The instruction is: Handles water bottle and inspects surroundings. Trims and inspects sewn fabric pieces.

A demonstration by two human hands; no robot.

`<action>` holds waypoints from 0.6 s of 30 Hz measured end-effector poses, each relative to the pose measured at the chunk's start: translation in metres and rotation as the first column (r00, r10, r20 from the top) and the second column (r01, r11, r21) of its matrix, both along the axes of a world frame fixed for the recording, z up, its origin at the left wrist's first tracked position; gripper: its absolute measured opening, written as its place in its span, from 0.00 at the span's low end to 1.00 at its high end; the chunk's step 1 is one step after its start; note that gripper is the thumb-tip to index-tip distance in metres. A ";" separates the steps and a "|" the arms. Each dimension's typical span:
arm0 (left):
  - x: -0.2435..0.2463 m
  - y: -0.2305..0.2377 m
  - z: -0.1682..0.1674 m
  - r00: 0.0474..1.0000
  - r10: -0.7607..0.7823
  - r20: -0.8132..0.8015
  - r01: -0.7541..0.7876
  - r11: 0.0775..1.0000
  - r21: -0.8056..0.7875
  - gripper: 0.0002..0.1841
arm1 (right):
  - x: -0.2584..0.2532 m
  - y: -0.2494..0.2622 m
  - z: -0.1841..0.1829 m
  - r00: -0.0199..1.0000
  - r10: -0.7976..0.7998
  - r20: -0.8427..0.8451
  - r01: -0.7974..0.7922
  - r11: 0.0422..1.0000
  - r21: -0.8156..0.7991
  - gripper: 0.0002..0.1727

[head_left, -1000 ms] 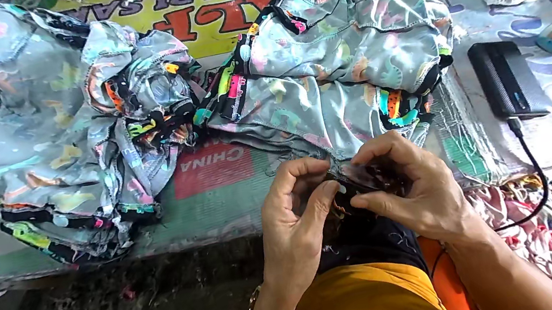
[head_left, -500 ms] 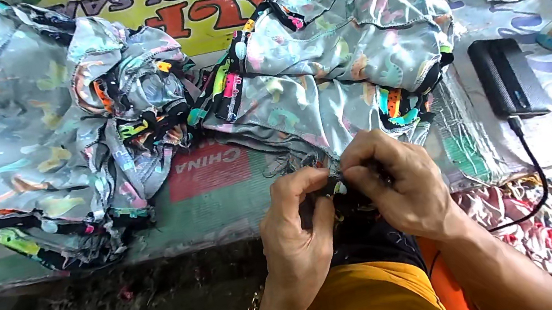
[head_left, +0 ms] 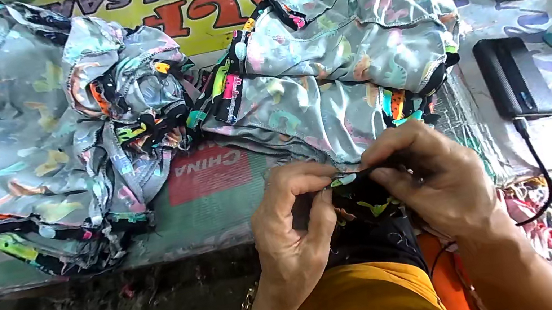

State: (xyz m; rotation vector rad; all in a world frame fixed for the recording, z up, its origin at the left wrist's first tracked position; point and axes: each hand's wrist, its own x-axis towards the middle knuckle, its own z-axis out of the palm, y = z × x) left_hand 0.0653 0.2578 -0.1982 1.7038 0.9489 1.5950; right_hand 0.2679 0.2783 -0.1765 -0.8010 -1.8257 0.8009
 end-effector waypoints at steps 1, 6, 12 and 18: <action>0.001 0.000 0.002 0.995 -0.057 0.078 0.061 0.996 -0.057 0.06 | 0.001 0.003 0.003 0.999 0.006 -0.033 -0.007 1.000 -0.020 0.10; 0.001 0.007 0.008 0.876 -0.137 0.462 0.306 0.899 -0.314 0.11 | -0.009 0.017 -0.007 0.994 -0.075 0.079 0.076 0.997 -0.010 0.08; 0.010 0.002 0.011 0.956 -0.105 0.273 0.170 0.959 -0.226 0.14 | -0.004 0.011 -0.002 0.993 -0.119 0.025 0.115 0.986 0.123 0.21; 0.011 0.005 0.005 0.990 -0.116 0.080 0.126 0.983 -0.132 0.13 | -0.019 0.006 -0.007 0.979 -0.146 0.141 0.122 0.978 0.169 0.07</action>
